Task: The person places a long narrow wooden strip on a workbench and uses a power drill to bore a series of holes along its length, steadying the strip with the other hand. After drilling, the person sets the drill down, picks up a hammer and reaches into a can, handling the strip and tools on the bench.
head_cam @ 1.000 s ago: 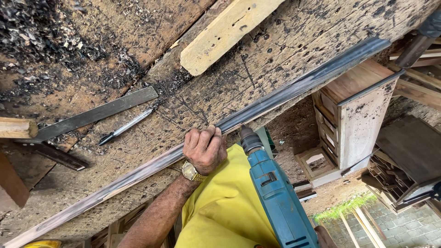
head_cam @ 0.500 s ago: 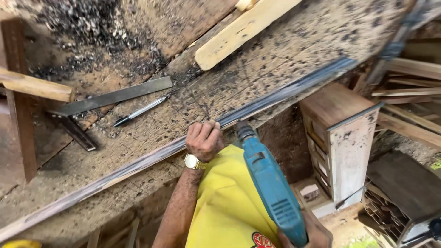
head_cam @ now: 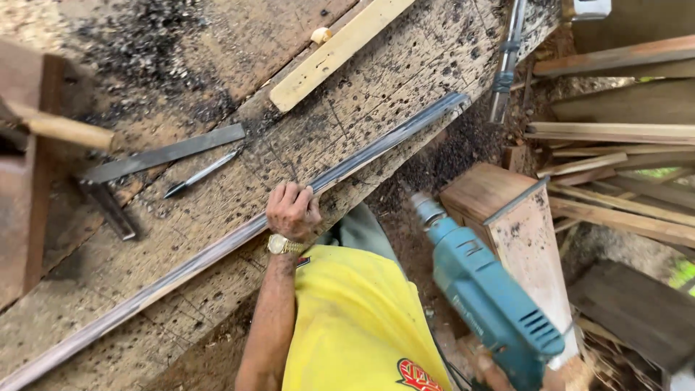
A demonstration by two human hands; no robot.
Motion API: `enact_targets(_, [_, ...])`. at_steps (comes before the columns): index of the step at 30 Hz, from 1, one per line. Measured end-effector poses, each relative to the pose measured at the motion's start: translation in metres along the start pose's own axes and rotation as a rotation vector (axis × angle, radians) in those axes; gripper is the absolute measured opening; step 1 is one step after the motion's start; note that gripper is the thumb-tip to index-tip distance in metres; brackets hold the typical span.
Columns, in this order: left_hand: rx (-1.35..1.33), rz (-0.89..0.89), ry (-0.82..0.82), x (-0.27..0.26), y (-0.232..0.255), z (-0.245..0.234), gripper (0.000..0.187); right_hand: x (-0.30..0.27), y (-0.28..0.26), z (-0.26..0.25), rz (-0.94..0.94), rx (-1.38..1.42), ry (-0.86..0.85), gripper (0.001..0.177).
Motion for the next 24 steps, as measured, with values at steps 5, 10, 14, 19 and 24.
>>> enact_targets(5, [0.013,0.044,0.051,0.005,0.006,-0.006,0.014,0.057,-0.086,0.034,-0.002,0.214,0.047,0.027])
enact_targets(10, [0.032,0.112,0.144,0.021,0.027,0.02,0.019,0.074,-0.028,0.031,0.047,0.106,0.01,0.015])
enact_targets(14, [0.07,-0.001,0.141,0.065,0.035,0.085,0.026,0.084,0.028,0.032,0.025,0.088,0.027,0.016])
enact_targets(19, [0.163,-0.059,0.175,0.097,0.059,0.135,0.024,0.077,0.069,0.036,0.172,0.159,0.031,0.026])
enact_targets(24, [0.047,-0.105,0.026,0.121,0.059,0.134,0.03,0.065,0.08,0.043,0.204,0.204,0.027,0.029])
Point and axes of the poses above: each hand's wrist, its own x-axis towards the middle knuckle, its own z-axis out of the palm, y = z × x, the point moved 5 cm from there along x, towards the middle knuckle, and after that the axes turned 5 degrees about y, right-handed, at the moved point
